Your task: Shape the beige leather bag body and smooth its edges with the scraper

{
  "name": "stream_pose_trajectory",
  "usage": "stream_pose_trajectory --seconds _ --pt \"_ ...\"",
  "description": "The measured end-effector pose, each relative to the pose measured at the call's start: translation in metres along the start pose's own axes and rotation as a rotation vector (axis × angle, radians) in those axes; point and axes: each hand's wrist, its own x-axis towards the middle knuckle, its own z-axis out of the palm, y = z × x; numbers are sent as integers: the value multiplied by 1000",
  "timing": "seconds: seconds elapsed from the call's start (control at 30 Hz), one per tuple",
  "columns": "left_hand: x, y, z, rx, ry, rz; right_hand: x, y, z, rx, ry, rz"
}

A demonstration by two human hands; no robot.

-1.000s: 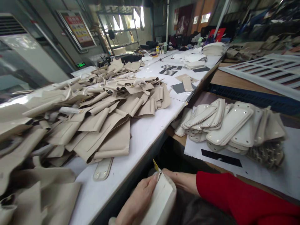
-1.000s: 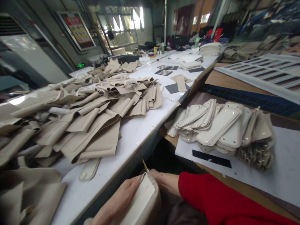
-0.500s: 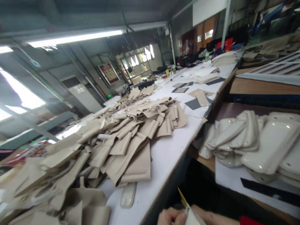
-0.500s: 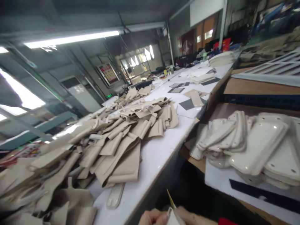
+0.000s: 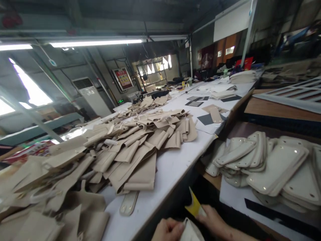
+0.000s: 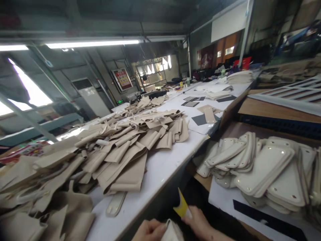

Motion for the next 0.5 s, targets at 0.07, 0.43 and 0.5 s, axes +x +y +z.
stream_pose_trajectory --seconds 0.07,0.43,0.5 --pt "-4 4 0 8 61 14 -9 -9 -30 10 -73 -17" --pt "-3 0 -11 -52 24 -37 -23 -53 -61 -230 -849 85" --pt "-2 0 -11 -22 55 -20 -9 -59 -54 -324 -757 -30"
